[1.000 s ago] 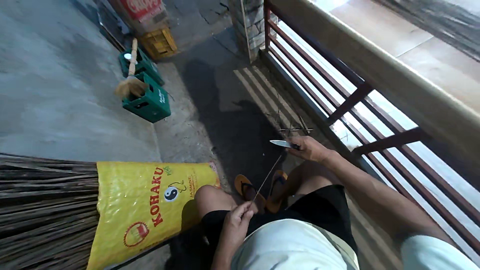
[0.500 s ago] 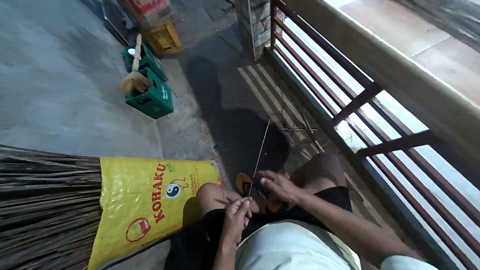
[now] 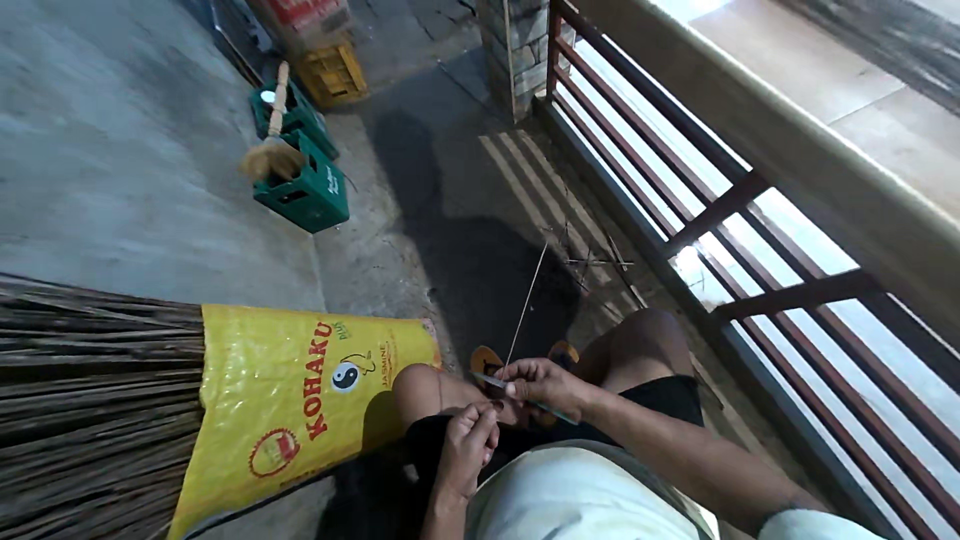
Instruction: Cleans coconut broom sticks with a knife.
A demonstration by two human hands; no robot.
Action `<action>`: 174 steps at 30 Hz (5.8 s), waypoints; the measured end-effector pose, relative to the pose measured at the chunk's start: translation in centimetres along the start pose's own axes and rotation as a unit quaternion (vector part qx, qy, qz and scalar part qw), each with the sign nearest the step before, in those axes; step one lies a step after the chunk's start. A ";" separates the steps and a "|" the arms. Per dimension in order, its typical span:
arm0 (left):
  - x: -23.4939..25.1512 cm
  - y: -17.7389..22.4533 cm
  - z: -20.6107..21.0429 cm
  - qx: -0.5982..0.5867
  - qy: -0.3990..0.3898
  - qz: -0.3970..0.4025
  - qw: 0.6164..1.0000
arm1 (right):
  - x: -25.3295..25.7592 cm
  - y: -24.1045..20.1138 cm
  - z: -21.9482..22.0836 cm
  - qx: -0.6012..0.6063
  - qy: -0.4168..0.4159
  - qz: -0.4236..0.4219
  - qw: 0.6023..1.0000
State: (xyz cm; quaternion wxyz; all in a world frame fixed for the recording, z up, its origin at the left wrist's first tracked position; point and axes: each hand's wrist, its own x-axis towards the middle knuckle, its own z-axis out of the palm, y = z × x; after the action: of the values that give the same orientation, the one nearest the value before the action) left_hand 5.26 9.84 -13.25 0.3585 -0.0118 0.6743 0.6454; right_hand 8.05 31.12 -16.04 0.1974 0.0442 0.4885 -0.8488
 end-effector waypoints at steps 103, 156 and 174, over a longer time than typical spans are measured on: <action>-0.3 -1.6 -0.7 -0.056 0.004 -0.024 0.998 | 1.2 0.4 0.4 -0.001 0.106 -0.056 0.993; 0.2 -0.1 -0.8 0.127 0.051 0.070 0.988 | 1.5 -1.1 1.0 0.045 0.163 -0.035 0.985; -0.1 -1.3 -2.1 0.115 0.091 0.101 0.984 | 0.9 1.6 3.1 -0.038 0.008 -0.002 0.999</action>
State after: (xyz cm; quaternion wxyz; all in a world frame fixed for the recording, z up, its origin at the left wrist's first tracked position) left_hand 4.98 7.73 -14.54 0.2277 0.0395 0.7715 0.5928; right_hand 8.16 27.56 -15.99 0.1935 0.0424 0.5222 -0.8295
